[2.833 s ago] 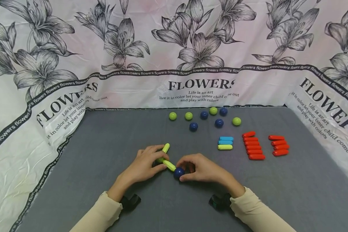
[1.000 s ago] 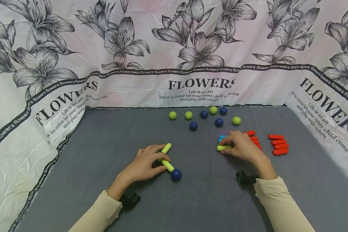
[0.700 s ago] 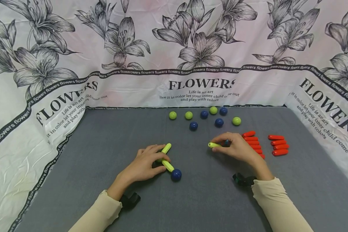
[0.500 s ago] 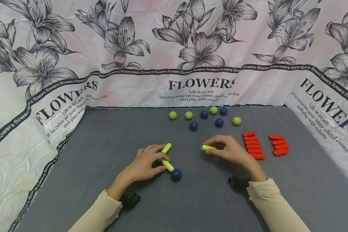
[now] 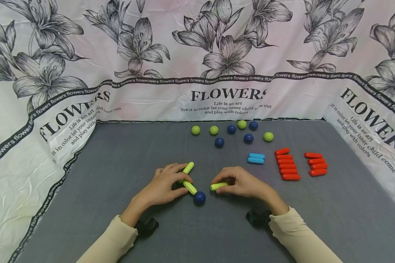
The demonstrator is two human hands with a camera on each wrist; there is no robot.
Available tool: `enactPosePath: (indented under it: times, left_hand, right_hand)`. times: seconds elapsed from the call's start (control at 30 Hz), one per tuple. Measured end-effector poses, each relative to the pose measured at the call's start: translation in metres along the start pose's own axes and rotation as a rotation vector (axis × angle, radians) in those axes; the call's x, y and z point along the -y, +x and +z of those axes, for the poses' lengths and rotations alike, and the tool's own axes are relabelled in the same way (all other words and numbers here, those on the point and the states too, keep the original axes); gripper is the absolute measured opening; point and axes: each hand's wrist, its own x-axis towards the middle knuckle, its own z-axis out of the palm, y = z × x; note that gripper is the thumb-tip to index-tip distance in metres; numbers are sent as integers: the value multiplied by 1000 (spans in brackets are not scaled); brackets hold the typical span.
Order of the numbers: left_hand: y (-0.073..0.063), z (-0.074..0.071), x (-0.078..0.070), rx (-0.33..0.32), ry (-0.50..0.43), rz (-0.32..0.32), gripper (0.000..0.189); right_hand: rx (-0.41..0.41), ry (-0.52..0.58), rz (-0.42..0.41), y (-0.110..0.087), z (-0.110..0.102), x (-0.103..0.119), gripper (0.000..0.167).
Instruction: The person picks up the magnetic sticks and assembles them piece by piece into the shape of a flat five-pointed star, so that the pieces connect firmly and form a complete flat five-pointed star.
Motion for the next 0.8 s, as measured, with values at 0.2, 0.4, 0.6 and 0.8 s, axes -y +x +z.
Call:
enactPosePath:
  times: [0.2, 0.4, 0.6, 0.8]
  left_hand:
    - [0, -1, -1, 5, -13, -8, 24]
    - [0, -1, 0, 14, -23, -3, 25]
    - [0, -1, 0, 19, -29, -4, 24]
    - [0, -1, 0, 17, -30, -3, 25]
  right_hand:
    - [61, -8, -17, 4, 10, 10, 21]
    - [81, -10, 19, 5, 16, 16, 22]
    - [71, -8, 26, 6, 18, 15, 22]
    - [67, -17, 28, 6, 19, 13, 22]
